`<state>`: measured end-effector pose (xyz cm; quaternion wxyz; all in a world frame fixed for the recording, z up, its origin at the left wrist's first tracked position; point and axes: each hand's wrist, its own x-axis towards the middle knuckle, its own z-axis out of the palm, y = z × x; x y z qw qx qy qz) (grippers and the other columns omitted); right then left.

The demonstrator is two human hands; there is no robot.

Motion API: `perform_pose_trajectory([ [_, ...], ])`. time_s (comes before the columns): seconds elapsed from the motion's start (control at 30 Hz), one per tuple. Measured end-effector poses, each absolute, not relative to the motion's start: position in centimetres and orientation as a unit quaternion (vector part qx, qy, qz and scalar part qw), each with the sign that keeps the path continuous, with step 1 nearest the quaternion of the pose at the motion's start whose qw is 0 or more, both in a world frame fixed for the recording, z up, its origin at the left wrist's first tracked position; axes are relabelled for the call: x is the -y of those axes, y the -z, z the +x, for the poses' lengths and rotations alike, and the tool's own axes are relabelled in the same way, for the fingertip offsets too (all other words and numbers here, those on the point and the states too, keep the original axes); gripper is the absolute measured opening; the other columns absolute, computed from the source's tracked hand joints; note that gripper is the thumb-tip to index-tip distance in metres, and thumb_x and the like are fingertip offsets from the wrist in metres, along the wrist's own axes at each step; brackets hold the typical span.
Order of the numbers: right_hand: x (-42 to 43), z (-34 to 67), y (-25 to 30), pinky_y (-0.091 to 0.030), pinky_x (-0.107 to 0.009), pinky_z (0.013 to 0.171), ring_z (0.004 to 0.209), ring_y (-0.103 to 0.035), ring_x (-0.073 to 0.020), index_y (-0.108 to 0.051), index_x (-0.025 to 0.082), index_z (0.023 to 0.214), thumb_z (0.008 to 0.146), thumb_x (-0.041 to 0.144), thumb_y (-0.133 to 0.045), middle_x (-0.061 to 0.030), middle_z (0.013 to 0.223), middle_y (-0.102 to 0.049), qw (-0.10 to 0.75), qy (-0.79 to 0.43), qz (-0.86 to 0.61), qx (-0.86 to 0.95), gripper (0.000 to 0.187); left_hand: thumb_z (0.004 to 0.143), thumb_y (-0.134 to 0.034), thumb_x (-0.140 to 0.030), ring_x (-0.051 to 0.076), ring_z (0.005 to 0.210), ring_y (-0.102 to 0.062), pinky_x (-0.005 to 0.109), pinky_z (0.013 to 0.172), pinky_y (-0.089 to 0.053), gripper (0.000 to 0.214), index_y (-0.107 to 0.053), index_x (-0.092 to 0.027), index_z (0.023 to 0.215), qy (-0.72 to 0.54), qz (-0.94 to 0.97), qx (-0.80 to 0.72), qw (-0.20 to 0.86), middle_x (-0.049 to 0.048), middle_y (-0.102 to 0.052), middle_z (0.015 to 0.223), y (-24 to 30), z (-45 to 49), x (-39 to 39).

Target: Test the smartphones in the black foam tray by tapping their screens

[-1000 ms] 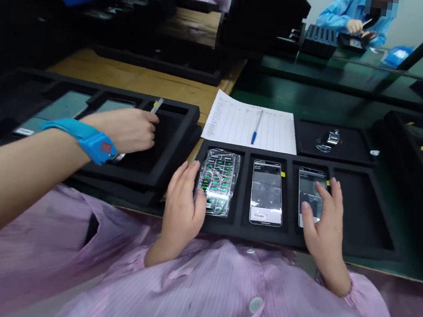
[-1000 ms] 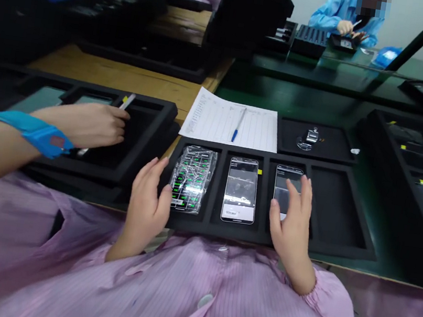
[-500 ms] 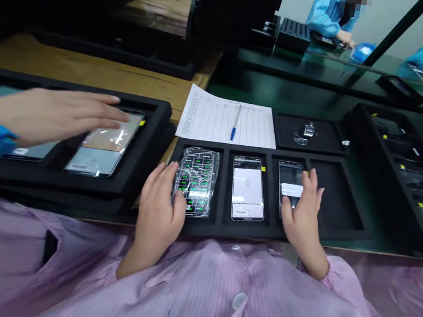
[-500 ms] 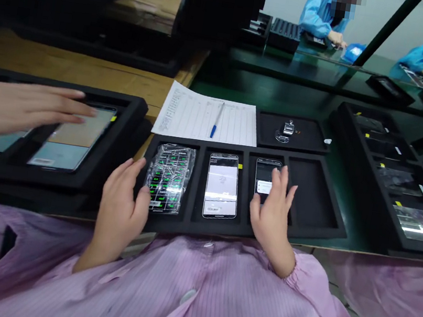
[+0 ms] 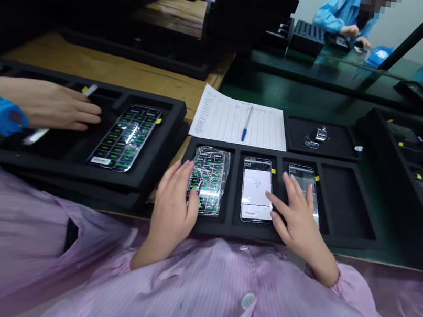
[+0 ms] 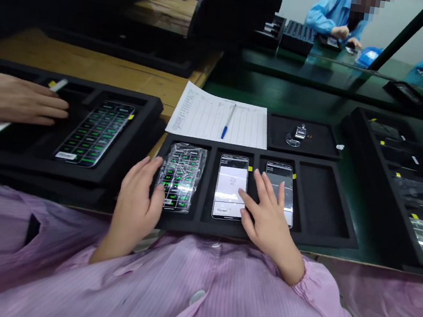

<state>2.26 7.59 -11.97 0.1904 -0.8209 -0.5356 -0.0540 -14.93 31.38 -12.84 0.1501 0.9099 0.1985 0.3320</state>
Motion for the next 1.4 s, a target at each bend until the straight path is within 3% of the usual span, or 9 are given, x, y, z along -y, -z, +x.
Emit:
perform_pose_trajectory([
  [0.07, -7.6, 2.3, 11.9, -0.01, -0.073, 0.12, 0.155, -0.017, -0.0396, -0.056, 0.026, 0.137, 0.104, 0.031, -0.042, -0.0104, 0.171, -0.013, 0.182, 0.051, -0.816, 0.546, 0.036, 0.097, -0.042, -0.018, 0.032, 0.141, -0.046, 0.052, 0.116, -0.041, 0.049, -0.047, -0.01, 0.144, -0.332, 0.909, -0.201, 0.153, 0.0192, -0.059, 0.142, 12.8, -15.0, -31.3],
  [0.2, -7.3, 2.4, 12.0, -0.013, -0.071, 0.121, 0.155, -0.017, -0.0397, -0.049, 0.019, 0.141, 0.103, 0.033, -0.043, -0.0164, 0.169, -0.014, 0.223, 0.075, -0.821, 0.52, 0.04, 0.097, -0.043, -0.018, 0.032, 0.142, -0.045, 0.054, 0.117, -0.04, 0.049, -0.047, -0.012, 0.145, -0.329, 0.908, -0.204, 0.158, 0.0185, -0.058, 0.142, 12.8, -15.0, -31.2],
  [0.43, -7.2, 2.3, 12.6, -0.016, -0.07, 0.121, 0.155, -0.02, -0.0383, -0.039, 0.024, 0.149, 0.101, 0.029, -0.045, -0.0144, 0.169, -0.015, 0.275, 0.104, -0.846, 0.445, 0.048, 0.097, -0.043, -0.018, 0.031, 0.142, -0.046, 0.052, 0.117, -0.041, 0.049, -0.047, -0.012, 0.146, -0.333, 0.909, -0.199, 0.156, 0.0183, -0.059, 0.142, 12.8, -15.1, -31.3],
  [0.63, -7.1, 2.5, 13.0, -0.018, -0.073, 0.118, 0.154, -0.023, -0.038, -0.036, 0.025, 0.15, 0.098, 0.023, -0.045, -0.0168, 0.164, -0.028, 0.327, 0.15, -0.868, 0.343, 0.053, 0.097, -0.044, -0.018, 0.032, 0.141, -0.047, 0.053, 0.116, -0.041, 0.049, -0.048, -0.011, 0.145, -0.338, 0.908, -0.196, 0.151, 0.0193, -0.06, 0.141, 12.8, -15.0, -31.4],
  [0.77, -6.8, 2.6, 13.2, -0.03, -0.07, 0.115, 0.146, -0.038, -0.0385, -0.037, 0.025, 0.15, 0.097, 0.024, -0.047, -0.0184, 0.164, -0.026, 0.352, 0.146, -0.866, 0.324, 0.054, 0.096, -0.045, -0.018, 0.032, 0.141, -0.047, 0.053, 0.116, -0.042, 0.05, -0.048, -0.011, 0.146, -0.344, 0.906, -0.194, 0.152, 0.0197, -0.06, 0.141, 12.9, -14.9, -31.4],
  [1.0, -6.3, 2.7, 13.2, -0.036, -0.065, 0.114, 0.133, -0.055, -0.0368, -0.042, 0.021, 0.149, 0.095, 0.025, -0.051, -0.0201, 0.162, -0.03, 0.371, 0.129, -0.854, 0.34, 0.054, 0.097, -0.045, -0.016, 0.028, 0.142, -0.046, 0.05, 0.117, -0.042, 0.05, -0.048, -0.015, 0.146, -0.36, 0.895, -0.192, 0.177, 0.0161, -0.059, 0.142, 12.9, -15.3, -31.2],
  [1.2, -6.0, 2.8, 13.1, -0.033, -0.063, 0.118, 0.148, -0.036, -0.0386, -0.051, 0.022, 0.145, 0.096, 0.027, -0.052, -0.0171, 0.157, -0.041, 0.367, 0.127, -0.853, 0.349, 0.048, 0.099, -0.043, -0.017, 0.023, 0.137, -0.052, 0.049, 0.116, -0.043, 0.038, -0.06, -0.022, 0.132, -0.418, 0.856, -0.196, 0.234, 0.0085, -0.065, 0.136, 12.2, -16.8, -31.0],
  [1.33, -5.9, 2.7, 12.5, -0.035, -0.065, 0.117, 0.137, -0.052, -0.0366, -0.062, 0.023, 0.13, 0.098, 0.025, -0.051, -0.0145, 0.152, -0.049, 0.357, 0.108, -0.825, 0.425, 0.034, 0.096, -0.047, -0.017, 0.028, 0.139, -0.049, 0.053, 0.114, -0.042, 0.028, -0.068, -0.019, 0.114, -0.388, 0.887, -0.151, 0.2, 0.012, -0.064, 0.138, 11.7, -18.2, -31.2],
  [1.4, -6.0, 2.7, 12.1, -0.031, -0.066, 0.118, 0.137, -0.052, -0.0353, -0.065, 0.022, 0.124, 0.099, 0.024, -0.049, -0.0134, 0.153, -0.05, 0.331, 0.084, -0.8, 0.494, 0.03, 0.094, -0.048, -0.017, 0.03, 0.141, -0.047, 0.054, 0.113, -0.042, 0.026, -0.07, -0.018, 0.107, -0.348, 0.912, -0.11, 0.186, 0.0134, -0.061, 0.141, 11.7, -18.6, -31.3],
])
